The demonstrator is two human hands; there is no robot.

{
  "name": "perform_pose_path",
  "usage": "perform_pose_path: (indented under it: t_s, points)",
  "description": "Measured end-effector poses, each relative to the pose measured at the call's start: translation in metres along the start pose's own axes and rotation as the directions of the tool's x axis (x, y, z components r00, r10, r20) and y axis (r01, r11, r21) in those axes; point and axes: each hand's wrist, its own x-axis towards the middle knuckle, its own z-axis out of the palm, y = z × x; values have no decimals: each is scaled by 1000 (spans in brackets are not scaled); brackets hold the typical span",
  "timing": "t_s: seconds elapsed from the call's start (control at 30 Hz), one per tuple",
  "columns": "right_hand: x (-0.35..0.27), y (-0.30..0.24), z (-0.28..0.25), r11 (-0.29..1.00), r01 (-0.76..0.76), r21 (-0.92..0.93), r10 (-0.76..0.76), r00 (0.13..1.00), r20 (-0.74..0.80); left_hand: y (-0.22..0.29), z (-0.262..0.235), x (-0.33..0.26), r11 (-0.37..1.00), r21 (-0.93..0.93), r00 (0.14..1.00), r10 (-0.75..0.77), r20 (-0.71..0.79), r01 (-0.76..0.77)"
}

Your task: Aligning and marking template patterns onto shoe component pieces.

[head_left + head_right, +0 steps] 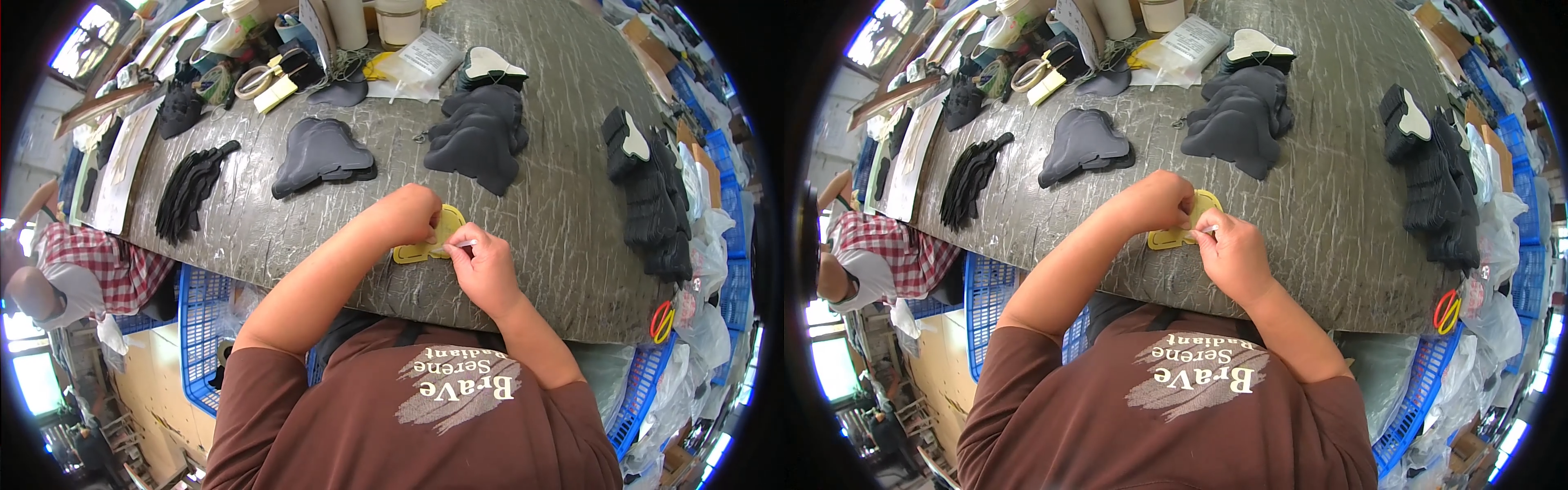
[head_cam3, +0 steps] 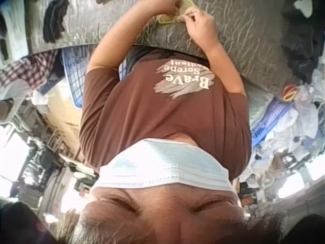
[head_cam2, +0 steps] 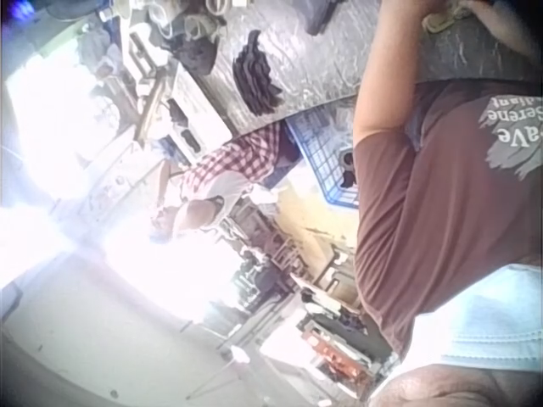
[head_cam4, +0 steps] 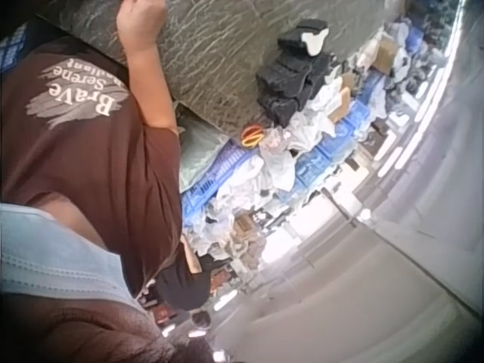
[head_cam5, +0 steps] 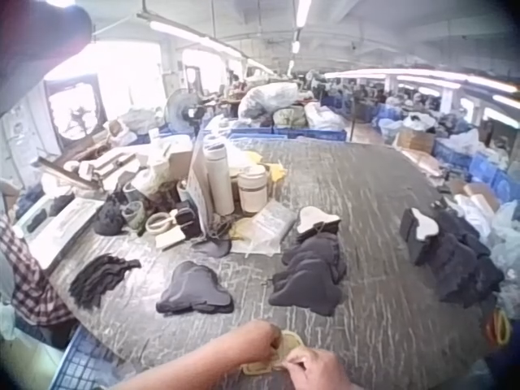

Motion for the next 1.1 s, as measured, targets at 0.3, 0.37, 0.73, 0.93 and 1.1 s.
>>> perform_pose_path:
  t_s: [0.3, 0.37, 0.73, 0.93, 1.1]
  points:
    - [-2, 4, -7, 998, 3, -59, -4, 1000, -22, 4, -2, -1, 997, -2, 997, -71, 21, 71]
    - [-3, 4, -8, 997, 4, -74, -7, 1000, -30, 4, -3, -1, 997, -10, 997, -73, 30, 73]
    - [-7, 6, -10, 995, 45, -90, -48, 998, -35, 1, -1, 0, 998, -1, 997, -69, 33, 69]
    - [-13, 9, -18, 997, 12, -80, -18, 997, -76, 2, -2, -2, 1000, -1, 1000, 18, -1, -18]
    - [-21, 10, -24, 999, -24, -41, 20, 995, -96, 3, -2, -3, 1000, 9, 1000, -8, 12, 8]
